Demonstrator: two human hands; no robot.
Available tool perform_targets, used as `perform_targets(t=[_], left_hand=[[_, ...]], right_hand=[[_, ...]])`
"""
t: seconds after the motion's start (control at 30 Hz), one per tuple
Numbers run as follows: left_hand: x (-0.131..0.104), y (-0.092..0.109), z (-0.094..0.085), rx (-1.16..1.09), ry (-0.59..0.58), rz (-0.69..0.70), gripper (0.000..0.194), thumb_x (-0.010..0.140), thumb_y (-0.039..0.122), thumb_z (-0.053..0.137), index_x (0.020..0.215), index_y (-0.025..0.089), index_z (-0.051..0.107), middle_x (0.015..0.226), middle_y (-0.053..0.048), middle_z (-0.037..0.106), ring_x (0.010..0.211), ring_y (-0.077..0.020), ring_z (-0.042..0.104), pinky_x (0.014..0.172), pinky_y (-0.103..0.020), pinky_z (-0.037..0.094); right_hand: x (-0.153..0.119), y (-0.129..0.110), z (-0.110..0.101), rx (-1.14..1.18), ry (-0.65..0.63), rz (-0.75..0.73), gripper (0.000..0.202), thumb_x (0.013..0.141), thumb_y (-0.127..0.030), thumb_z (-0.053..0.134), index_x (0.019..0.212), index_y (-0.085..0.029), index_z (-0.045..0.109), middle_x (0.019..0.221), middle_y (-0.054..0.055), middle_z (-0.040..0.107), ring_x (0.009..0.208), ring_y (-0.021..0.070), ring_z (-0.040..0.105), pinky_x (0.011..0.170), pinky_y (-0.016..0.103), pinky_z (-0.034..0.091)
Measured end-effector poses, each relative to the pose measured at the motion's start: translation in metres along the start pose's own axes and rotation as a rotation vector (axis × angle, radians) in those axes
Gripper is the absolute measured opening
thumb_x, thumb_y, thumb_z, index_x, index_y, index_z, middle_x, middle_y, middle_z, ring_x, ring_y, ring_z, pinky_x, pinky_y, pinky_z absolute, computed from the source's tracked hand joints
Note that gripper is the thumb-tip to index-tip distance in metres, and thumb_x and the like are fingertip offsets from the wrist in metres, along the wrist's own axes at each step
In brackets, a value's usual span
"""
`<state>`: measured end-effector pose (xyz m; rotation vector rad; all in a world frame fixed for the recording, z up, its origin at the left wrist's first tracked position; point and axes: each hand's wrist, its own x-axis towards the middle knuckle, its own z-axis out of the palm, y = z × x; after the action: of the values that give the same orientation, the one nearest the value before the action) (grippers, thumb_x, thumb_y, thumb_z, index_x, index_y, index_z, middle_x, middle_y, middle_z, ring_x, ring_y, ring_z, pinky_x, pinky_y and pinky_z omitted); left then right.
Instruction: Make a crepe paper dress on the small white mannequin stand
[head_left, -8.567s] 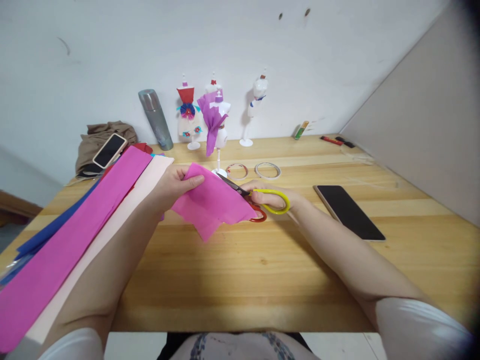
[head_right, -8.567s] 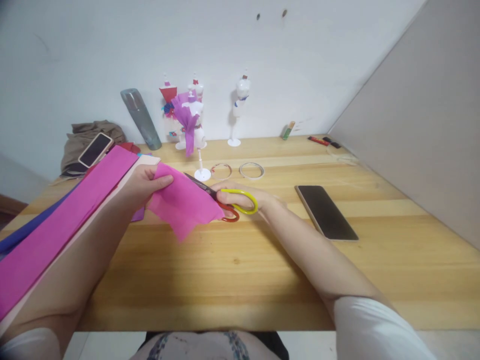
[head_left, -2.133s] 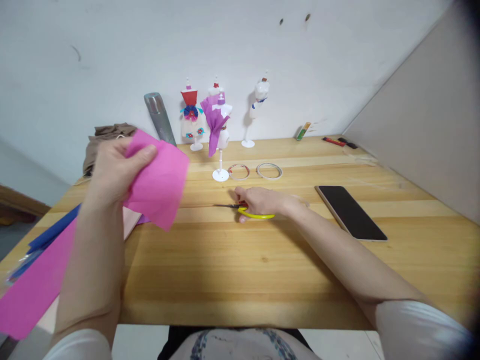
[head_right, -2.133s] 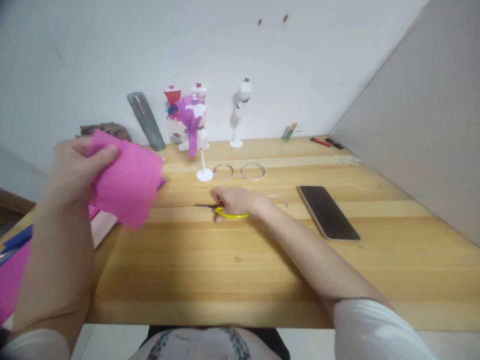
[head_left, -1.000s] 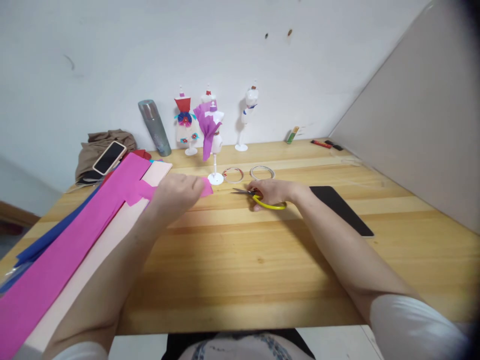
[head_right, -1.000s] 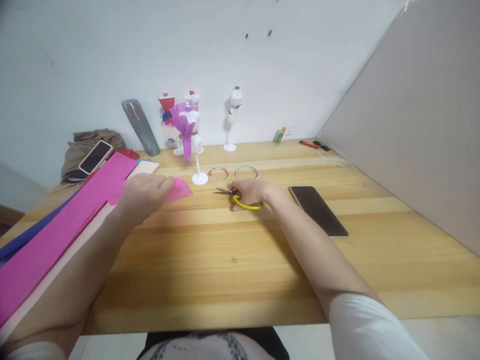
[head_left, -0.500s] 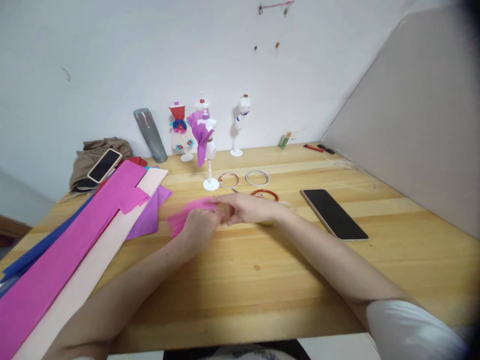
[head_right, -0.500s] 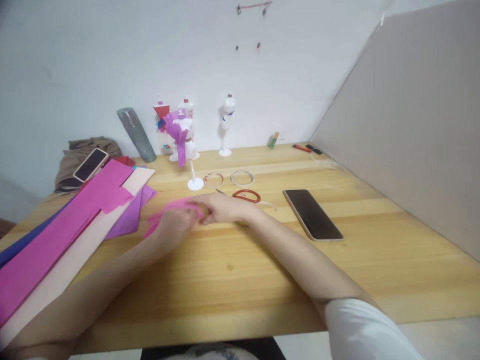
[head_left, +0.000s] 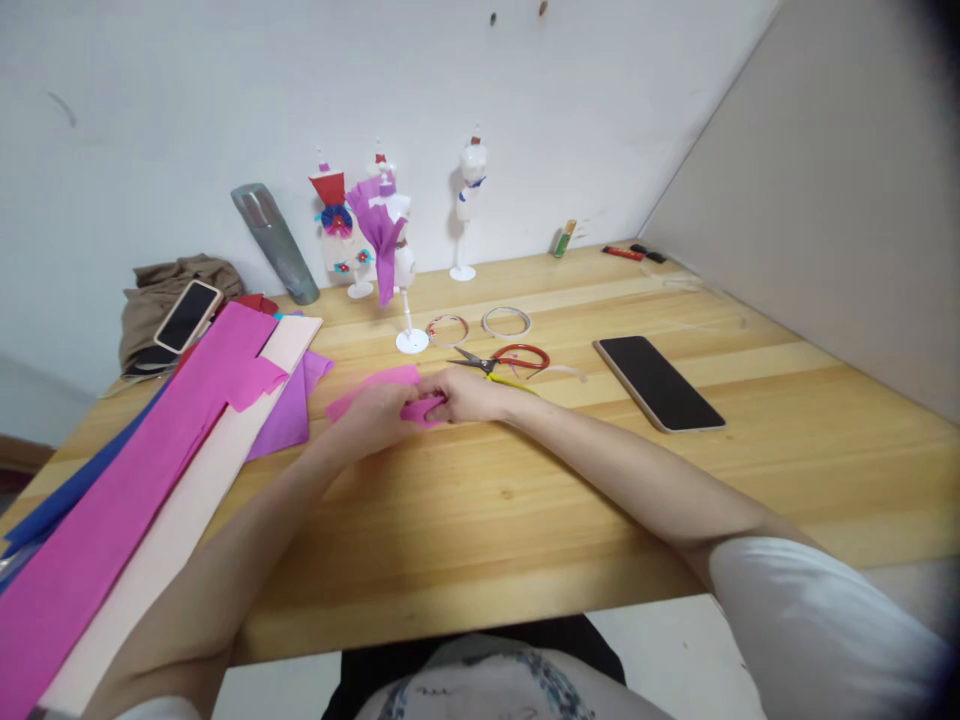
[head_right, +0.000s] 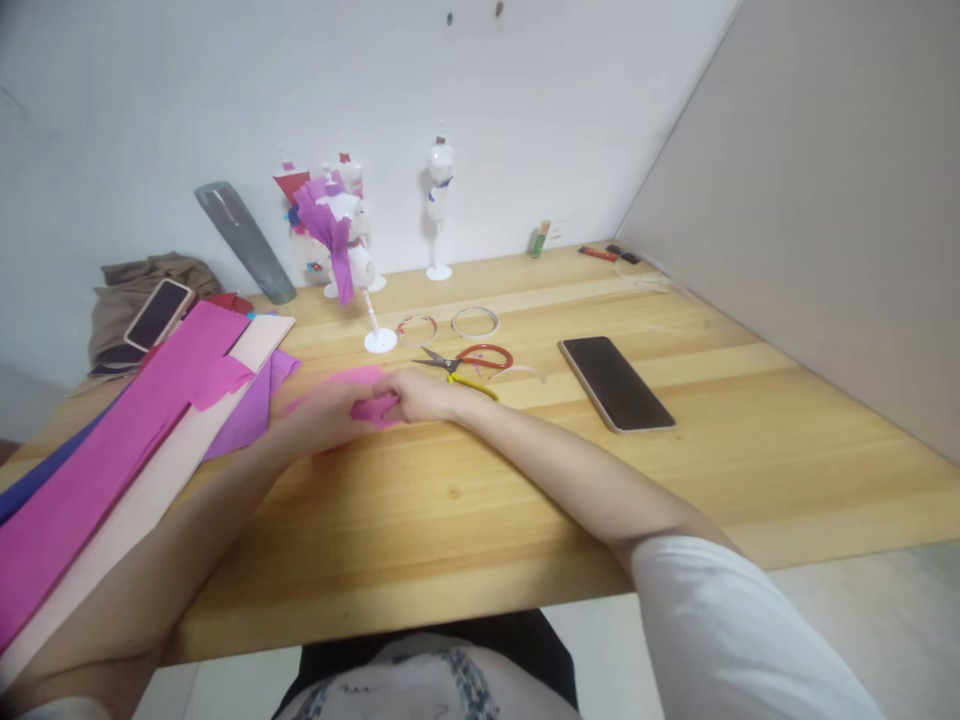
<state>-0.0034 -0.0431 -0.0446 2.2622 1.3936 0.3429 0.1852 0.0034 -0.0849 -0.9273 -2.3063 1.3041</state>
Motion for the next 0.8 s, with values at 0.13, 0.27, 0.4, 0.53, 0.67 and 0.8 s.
perform_targets(t=[0.13, 0.27, 0.4, 0.53, 0.67, 0.8], left_hand=[[-0.002, -0.006, -0.022, 0.131, -0.152, -0.081, 0.020, 0.073, 0.026, 0.068, 0.058, 0.022, 0.055, 0.055, 0.004, 0.053, 0.053, -0.0146, 0.044, 0.054, -0.030, 0.027], [0.001, -0.015, -0.034, 0.271, -0.197, -0.139, 0.025, 0.071, 0.020, 0.063, 0.053, 0.022, 0.046, 0.054, 0.003, 0.050, 0.056, -0.0158, 0.045, 0.056, -0.030, 0.028], [-0.001, -0.016, -0.029, 0.377, 0.031, -0.121, 0.016, 0.079, 0.021, 0.055, 0.063, 0.021, 0.055, 0.062, -0.002, 0.058, 0.063, -0.0196, 0.054, 0.061, -0.031, 0.033], [-0.004, -0.019, -0.022, 0.486, 0.279, -0.130, 0.018, 0.088, 0.024, 0.053, 0.078, 0.020, 0.067, 0.085, -0.009, 0.072, 0.079, -0.0253, 0.063, 0.065, -0.033, 0.038], [-0.004, -0.027, -0.027, 0.445, 0.510, -0.125, 0.015, 0.087, 0.025, 0.058, 0.080, 0.021, 0.070, 0.085, -0.007, 0.074, 0.082, -0.0252, 0.066, 0.065, -0.033, 0.041], [-0.009, -0.037, -0.028, 0.314, 0.639, 0.034, 0.017, 0.089, 0.022, 0.055, 0.083, 0.021, 0.071, 0.087, -0.006, 0.075, 0.084, -0.0224, 0.068, 0.073, -0.033, 0.050]], right_hand=[[0.001, 0.009, -0.003, 0.071, -0.017, 0.043, 0.006, 0.074, -0.017, 0.070, 0.072, -0.017, 0.064, 0.054, -0.007, 0.053, 0.049, 0.0086, 0.053, 0.052, 0.021, 0.040], [0.000, 0.008, -0.008, 0.195, 0.037, 0.093, 0.009, 0.075, -0.018, 0.070, 0.072, -0.016, 0.062, 0.051, -0.007, 0.053, 0.043, 0.0073, 0.051, 0.047, 0.020, 0.039], [0.000, -0.001, -0.016, 0.241, 0.128, 0.117, 0.010, 0.077, -0.016, 0.070, 0.069, -0.015, 0.063, 0.052, -0.004, 0.059, 0.041, 0.0063, 0.051, 0.046, 0.020, 0.039], [0.002, -0.011, -0.029, 0.314, 0.327, 0.124, 0.003, 0.077, -0.012, 0.071, 0.074, -0.014, 0.070, 0.053, 0.000, 0.063, 0.043, 0.0078, 0.055, 0.043, 0.019, 0.039], [-0.001, -0.022, -0.045, 0.407, 0.471, 0.105, 0.004, 0.076, -0.013, 0.073, 0.078, -0.017, 0.071, 0.053, 0.000, 0.065, 0.046, 0.0099, 0.058, 0.042, 0.019, 0.040], [-0.017, -0.023, -0.045, 0.332, 0.585, 0.018, 0.003, 0.076, -0.018, 0.072, 0.079, -0.019, 0.072, 0.060, 0.001, 0.069, 0.054, 0.0128, 0.064, 0.051, 0.022, 0.049]])
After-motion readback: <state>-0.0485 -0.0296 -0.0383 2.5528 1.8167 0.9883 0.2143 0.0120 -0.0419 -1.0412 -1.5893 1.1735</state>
